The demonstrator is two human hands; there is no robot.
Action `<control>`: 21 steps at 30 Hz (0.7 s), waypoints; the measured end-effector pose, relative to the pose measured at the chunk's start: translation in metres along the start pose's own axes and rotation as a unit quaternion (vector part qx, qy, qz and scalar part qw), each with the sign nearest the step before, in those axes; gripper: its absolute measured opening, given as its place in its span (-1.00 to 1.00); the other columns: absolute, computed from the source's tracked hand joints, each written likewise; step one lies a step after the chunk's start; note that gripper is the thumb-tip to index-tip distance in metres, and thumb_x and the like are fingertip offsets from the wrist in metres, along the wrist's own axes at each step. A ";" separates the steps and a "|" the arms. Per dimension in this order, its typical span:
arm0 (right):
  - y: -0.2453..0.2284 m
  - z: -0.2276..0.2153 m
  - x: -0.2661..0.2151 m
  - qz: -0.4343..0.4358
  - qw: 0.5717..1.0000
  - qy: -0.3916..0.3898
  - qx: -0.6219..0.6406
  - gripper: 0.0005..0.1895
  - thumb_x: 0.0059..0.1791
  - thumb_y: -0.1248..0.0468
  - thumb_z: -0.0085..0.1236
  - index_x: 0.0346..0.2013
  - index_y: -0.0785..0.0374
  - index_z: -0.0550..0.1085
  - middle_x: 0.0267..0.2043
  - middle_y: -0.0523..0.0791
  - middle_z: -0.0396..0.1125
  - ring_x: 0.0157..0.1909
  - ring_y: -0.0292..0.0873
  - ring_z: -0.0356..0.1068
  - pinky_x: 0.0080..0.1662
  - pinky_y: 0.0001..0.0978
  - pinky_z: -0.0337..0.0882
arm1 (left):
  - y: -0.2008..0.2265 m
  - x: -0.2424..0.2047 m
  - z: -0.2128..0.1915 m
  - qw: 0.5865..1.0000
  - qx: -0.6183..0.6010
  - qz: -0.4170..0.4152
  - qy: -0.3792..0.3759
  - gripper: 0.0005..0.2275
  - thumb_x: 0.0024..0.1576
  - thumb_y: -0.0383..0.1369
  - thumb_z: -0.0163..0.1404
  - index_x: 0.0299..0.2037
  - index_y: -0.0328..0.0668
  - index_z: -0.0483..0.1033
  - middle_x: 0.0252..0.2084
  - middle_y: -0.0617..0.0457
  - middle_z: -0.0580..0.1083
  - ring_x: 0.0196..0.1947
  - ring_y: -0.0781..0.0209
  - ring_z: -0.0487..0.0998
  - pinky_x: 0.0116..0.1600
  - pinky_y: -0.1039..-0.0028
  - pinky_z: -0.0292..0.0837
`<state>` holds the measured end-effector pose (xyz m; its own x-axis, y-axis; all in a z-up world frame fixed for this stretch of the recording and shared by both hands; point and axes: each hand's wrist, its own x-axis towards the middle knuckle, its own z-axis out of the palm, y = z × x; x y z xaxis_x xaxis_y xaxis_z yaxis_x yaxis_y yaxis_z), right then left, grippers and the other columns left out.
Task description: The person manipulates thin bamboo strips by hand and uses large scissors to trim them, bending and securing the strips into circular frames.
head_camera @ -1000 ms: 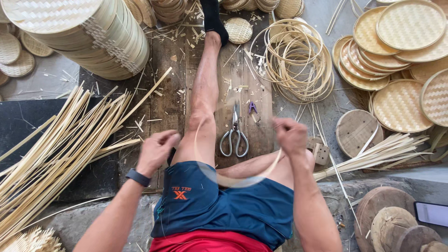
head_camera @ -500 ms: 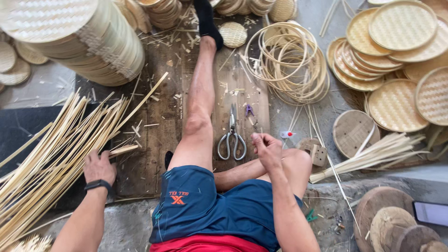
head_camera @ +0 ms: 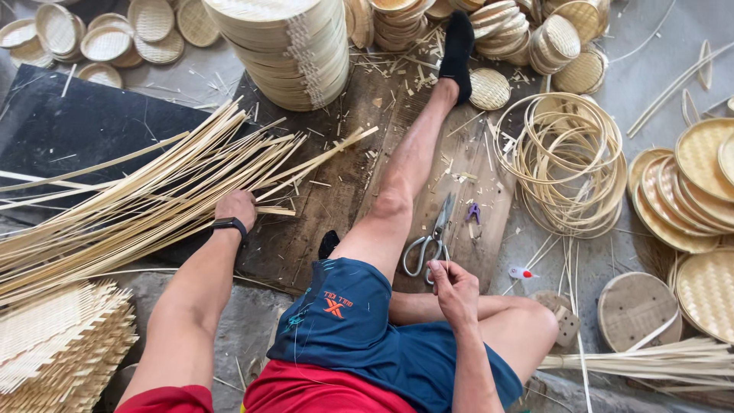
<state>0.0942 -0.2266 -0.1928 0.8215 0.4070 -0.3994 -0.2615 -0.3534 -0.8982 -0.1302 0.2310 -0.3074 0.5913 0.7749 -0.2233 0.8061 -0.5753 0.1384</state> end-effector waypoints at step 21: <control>-0.011 0.013 -0.013 0.017 1.000 -0.012 -0.002 -0.72 0.10 0.17 0.21 -0.21 0.36 0.68 -0.52 -0.24 0.25 -0.53 -0.43 0.08 -0.48 -0.54 0.04 | -0.009 -0.032 -0.072 0.994 -0.082 0.062 0.035 -0.88 0.20 -0.42 0.01 -0.16 -0.18 0.61 -0.23 -0.11 0.55 -0.23 -0.04 0.57 -0.11 0.20 0.54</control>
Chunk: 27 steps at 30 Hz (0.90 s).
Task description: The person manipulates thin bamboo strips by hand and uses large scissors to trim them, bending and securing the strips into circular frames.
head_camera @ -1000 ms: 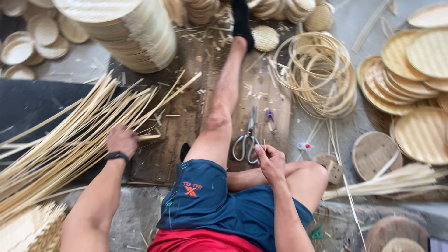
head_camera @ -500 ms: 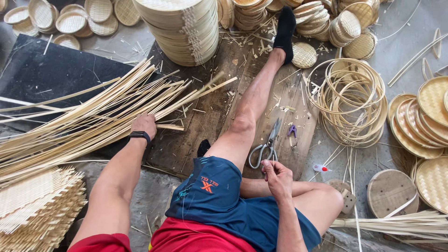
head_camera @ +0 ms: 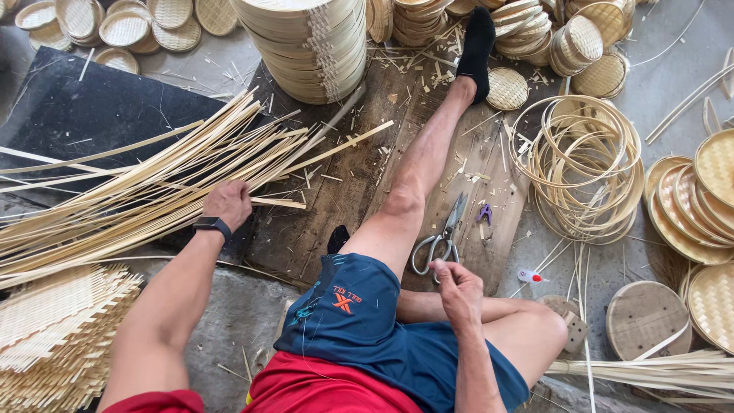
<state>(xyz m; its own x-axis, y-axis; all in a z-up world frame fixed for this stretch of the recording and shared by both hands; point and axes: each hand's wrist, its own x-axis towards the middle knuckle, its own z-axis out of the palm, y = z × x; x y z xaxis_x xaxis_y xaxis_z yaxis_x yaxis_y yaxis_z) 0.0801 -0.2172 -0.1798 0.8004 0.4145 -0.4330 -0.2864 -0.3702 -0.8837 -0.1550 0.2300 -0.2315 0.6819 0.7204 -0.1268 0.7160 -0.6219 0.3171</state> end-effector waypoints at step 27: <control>-0.038 -0.155 0.037 -0.263 0.774 0.472 0.330 -0.42 0.04 0.41 0.16 0.29 0.01 0.19 -0.12 -0.05 0.46 -0.35 -0.25 0.51 -0.53 -0.65 0.20 | -0.018 -0.019 -0.123 0.912 -0.320 -0.215 -0.138 -0.78 0.13 -0.29 0.26 -0.07 -0.13 0.68 -0.23 -0.02 0.61 -0.29 0.18 0.59 -0.14 0.37 0.53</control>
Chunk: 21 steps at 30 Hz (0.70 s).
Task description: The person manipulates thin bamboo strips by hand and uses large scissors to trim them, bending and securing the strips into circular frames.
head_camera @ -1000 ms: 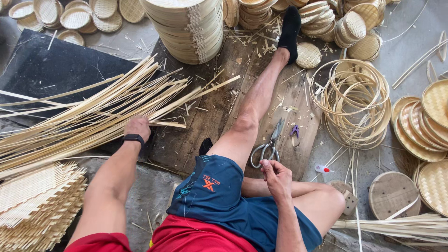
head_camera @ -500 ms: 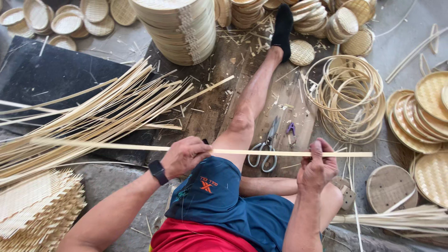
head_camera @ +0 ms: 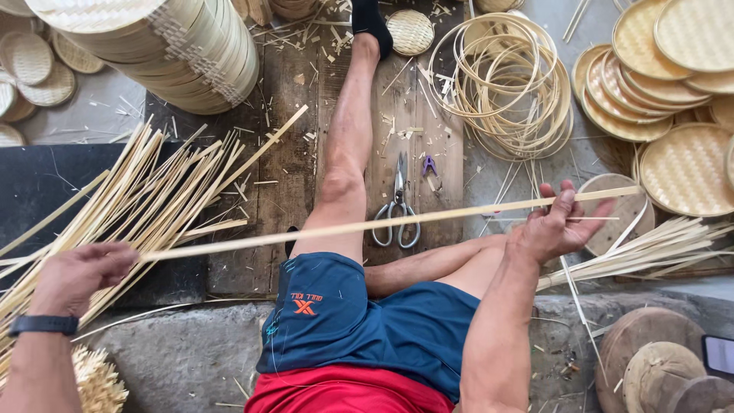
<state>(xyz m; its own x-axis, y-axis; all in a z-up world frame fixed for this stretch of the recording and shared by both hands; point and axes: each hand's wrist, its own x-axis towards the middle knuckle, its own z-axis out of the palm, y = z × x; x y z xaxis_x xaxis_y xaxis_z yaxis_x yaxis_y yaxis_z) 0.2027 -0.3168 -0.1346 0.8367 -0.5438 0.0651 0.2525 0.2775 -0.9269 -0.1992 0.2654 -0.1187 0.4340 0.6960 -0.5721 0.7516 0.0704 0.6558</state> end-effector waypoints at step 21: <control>-0.111 0.136 -0.151 -0.392 0.642 -0.617 -0.231 -0.35 -0.21 0.57 0.22 0.07 -0.09 0.59 -0.15 -0.17 0.38 -0.20 -0.15 0.45 -0.22 -0.30 0.46 | 0.284 -0.096 0.153 0.904 0.028 0.121 -0.409 -0.72 0.10 -0.23 0.19 -0.33 -0.40 0.72 -0.53 -0.01 0.61 -0.63 0.35 0.53 -0.51 0.56 0.43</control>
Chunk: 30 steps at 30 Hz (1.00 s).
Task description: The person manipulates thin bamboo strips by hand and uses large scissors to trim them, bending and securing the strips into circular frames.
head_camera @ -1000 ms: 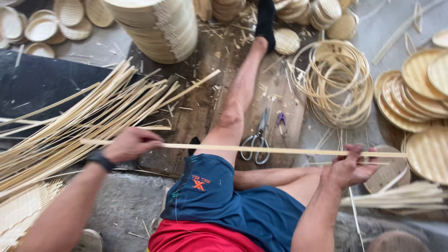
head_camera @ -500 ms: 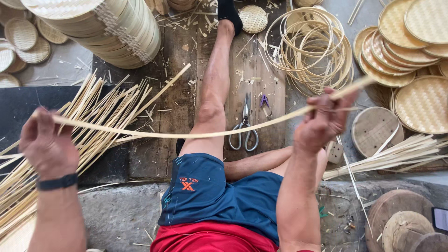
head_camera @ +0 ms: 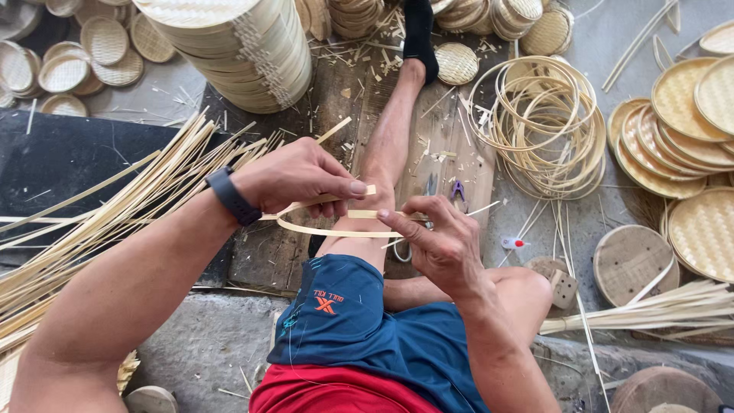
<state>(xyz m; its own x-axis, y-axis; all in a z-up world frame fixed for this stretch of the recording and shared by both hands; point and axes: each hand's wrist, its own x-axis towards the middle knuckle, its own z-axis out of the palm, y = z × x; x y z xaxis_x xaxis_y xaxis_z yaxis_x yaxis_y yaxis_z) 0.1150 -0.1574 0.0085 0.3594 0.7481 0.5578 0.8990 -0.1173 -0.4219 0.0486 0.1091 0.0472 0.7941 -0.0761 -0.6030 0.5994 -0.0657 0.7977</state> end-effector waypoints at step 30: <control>0.003 0.008 -0.003 0.019 0.999 0.025 0.040 -0.59 -0.18 0.43 0.24 -0.06 0.07 0.61 -0.20 -0.15 0.45 -0.28 -0.19 0.49 -0.28 -0.34 0.47 | -0.031 0.021 0.028 0.993 0.043 0.015 -0.105 -0.75 0.18 -0.26 0.12 -0.28 -0.35 0.72 -0.52 0.07 0.53 -0.58 0.40 0.47 -0.52 0.59 0.37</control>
<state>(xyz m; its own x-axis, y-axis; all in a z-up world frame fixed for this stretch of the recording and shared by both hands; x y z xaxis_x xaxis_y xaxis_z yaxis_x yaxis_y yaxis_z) 0.1144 -0.1548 -0.0004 0.4060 0.7110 0.5742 0.8626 -0.0906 -0.4977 0.0443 0.0816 0.0096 0.7675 -0.2838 -0.5748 0.5587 -0.1435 0.8169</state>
